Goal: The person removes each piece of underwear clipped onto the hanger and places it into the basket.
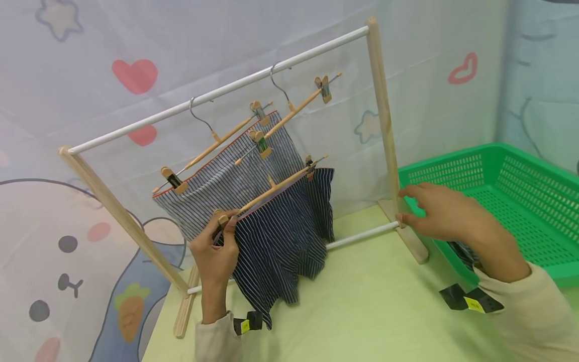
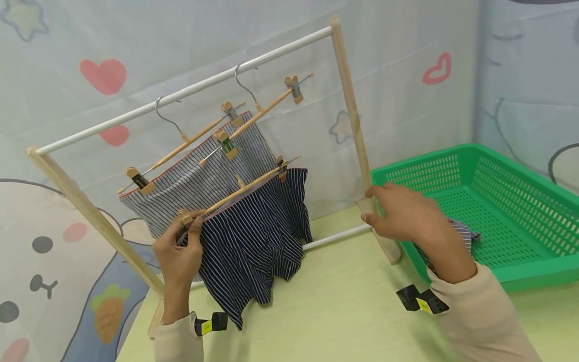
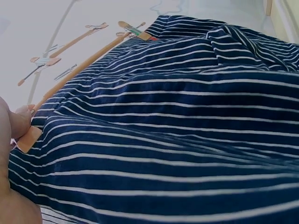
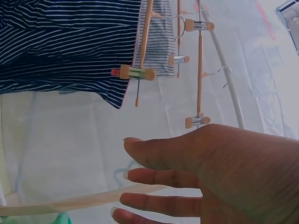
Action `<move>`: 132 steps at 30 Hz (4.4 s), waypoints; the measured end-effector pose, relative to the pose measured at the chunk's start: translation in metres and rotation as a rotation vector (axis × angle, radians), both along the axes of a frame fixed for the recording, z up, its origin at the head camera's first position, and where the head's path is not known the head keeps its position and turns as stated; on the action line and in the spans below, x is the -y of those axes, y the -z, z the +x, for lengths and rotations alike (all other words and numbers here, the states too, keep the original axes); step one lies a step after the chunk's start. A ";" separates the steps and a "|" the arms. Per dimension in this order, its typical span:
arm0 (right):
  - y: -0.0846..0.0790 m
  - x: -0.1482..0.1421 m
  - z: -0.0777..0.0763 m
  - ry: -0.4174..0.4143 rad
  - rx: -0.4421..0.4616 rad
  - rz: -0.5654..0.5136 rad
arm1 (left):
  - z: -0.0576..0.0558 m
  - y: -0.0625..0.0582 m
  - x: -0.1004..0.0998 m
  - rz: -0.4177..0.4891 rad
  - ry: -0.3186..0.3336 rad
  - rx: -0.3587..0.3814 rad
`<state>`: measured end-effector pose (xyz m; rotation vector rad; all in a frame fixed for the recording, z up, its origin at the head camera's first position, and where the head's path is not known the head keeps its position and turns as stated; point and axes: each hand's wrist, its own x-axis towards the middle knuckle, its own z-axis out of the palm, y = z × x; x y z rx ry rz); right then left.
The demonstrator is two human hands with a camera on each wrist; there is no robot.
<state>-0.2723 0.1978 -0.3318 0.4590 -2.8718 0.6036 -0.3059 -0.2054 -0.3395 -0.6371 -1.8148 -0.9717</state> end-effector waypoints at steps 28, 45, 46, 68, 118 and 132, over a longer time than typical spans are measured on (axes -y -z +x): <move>0.002 0.034 -0.008 -0.161 -0.222 -0.189 | 0.000 0.006 -0.008 -0.126 0.315 0.112; 0.001 0.036 -0.008 -0.163 -0.499 -0.323 | 0.008 -0.001 -0.004 -0.138 0.393 0.223; 0.001 0.036 -0.008 -0.162 -0.520 -0.314 | 0.009 -0.002 -0.004 -0.142 0.390 0.248; 0.003 0.039 -0.004 -0.169 -0.645 -0.266 | 0.015 -0.002 0.003 -0.253 0.382 0.497; -0.003 0.046 -0.004 -0.093 -0.002 -0.589 | 0.008 -0.006 -0.007 -0.180 0.473 0.005; -0.007 0.047 -0.008 -0.065 -0.092 -0.608 | 0.002 -0.018 -0.008 -0.206 0.452 0.007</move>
